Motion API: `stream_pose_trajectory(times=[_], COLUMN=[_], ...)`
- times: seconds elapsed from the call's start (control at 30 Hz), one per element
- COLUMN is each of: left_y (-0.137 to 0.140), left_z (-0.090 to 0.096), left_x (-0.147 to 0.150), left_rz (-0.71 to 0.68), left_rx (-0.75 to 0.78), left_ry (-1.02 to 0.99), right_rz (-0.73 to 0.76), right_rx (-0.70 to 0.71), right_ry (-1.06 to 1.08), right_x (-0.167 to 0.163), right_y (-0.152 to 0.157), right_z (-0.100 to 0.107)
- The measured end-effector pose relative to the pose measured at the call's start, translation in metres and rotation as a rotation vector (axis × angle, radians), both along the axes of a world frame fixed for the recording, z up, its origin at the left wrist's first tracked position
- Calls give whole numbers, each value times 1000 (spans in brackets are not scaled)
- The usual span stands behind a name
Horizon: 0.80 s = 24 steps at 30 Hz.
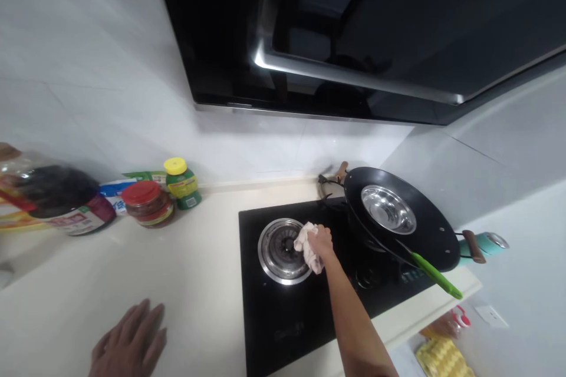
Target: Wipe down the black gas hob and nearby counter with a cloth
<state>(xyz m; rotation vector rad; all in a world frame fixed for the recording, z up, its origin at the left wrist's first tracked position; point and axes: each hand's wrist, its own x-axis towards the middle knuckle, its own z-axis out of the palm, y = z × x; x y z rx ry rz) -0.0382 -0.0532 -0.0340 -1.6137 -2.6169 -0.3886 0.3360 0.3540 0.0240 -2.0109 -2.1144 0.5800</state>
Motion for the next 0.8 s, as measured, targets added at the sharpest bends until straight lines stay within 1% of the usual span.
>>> stream_pose_trajectory(times=[0.1,0.23,0.33,0.47,0.57,0.63,0.7,0.8], left_y=[-1,-3,-4,-5,-5,-5,-5,-4], left_z=[-1,-4,-7,-7,-4,-2,-1,2], left_x=[0,-2,-3,-2,-2,-2,-2,-2], left_rz=[-23,-46,-48,-25,5,5,1,0], left_rx=[38,49,48,3,-30,-45,-53,-50], left_ry=[37,68,82,67,46,31,29,48], right_rz=[29,128,243,466,630,717,780,842], right_rx=[-21,-38,-47,-62,-83,-95,-95,-74], right_ry=[-73,-140,-172,-179,-169,-158,-143,-112], right_x=[-16,-45,-72,-115,-146,-162,-172,-175], right_y=[25,48,59,64,55,42,24,-11], right_z=[4,10,16,22,23,24,25,29])
